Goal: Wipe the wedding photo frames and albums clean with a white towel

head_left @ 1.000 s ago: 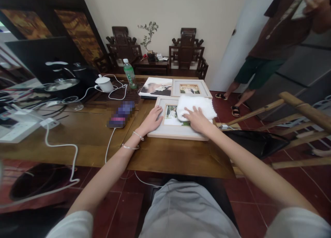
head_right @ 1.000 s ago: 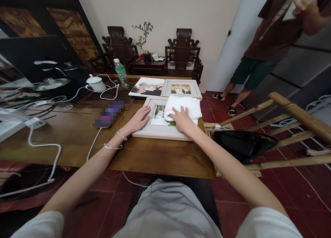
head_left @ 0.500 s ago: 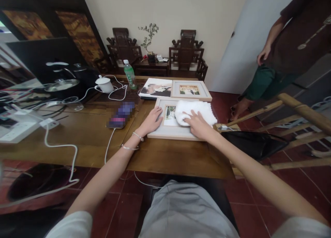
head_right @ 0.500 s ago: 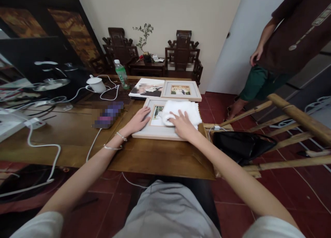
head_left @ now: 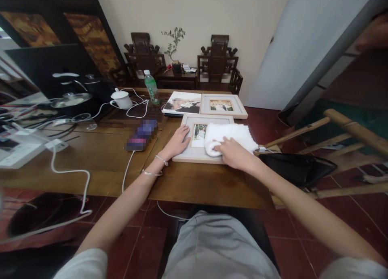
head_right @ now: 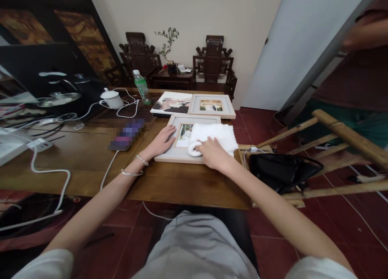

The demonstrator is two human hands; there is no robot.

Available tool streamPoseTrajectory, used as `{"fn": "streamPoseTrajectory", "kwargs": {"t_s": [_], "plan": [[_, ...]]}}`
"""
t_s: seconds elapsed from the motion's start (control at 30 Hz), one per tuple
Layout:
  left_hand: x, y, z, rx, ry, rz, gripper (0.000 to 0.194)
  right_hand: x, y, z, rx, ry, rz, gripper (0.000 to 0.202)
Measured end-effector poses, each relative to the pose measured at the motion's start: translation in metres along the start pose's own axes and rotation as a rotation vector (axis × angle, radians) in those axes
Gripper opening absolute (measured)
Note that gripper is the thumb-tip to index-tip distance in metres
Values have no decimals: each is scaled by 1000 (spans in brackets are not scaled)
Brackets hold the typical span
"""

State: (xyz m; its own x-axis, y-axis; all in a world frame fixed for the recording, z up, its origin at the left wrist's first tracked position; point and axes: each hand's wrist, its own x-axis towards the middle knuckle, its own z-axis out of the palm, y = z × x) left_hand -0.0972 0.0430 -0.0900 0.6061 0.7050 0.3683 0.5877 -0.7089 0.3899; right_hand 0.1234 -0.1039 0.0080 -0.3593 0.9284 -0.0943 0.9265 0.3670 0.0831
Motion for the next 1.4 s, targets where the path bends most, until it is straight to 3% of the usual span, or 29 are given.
{"fn": "streamPoseTrajectory", "kwargs": {"t_s": [0.1, 0.2, 0.3, 0.4, 0.5, 0.6, 0.77, 0.93, 1.03, 1.2, 1.4], "plan": [[0, 1, 0, 9, -2, 5, 52, -26, -18, -15, 82, -60, -57, 53], [0, 1, -1, 6, -9, 10, 51, -28, -21, -13, 145, -57, -73, 55], [0, 0, -1, 7, -24, 3, 53, -6, -7, 6, 163, 27, -51, 59], [0, -1, -2, 10, -38, 2, 54, 28, 17, 22, 130, 151, 65, 59], [-1, -2, -3, 8, -48, 4, 53, 61, 39, 26, 81, 235, 200, 60], [-1, -1, -4, 8, -52, -5, 54, 76, 47, 25, 34, 222, 217, 59], [-1, 2, -4, 12, -61, -9, 54, 51, 23, 22, -17, 118, 85, 59], [0, 5, -4, -6, -44, -7, 52, 0, -13, -2, 61, 9, -29, 54], [0, 5, -4, -17, -39, -14, 52, -13, -25, -12, 129, -33, -75, 55], [0, 7, -4, -13, -51, -26, 53, 3, -19, 3, 132, 27, -79, 57], [0, 8, -5, -8, -47, -15, 52, 48, 22, 31, 50, 188, 45, 59]]}}
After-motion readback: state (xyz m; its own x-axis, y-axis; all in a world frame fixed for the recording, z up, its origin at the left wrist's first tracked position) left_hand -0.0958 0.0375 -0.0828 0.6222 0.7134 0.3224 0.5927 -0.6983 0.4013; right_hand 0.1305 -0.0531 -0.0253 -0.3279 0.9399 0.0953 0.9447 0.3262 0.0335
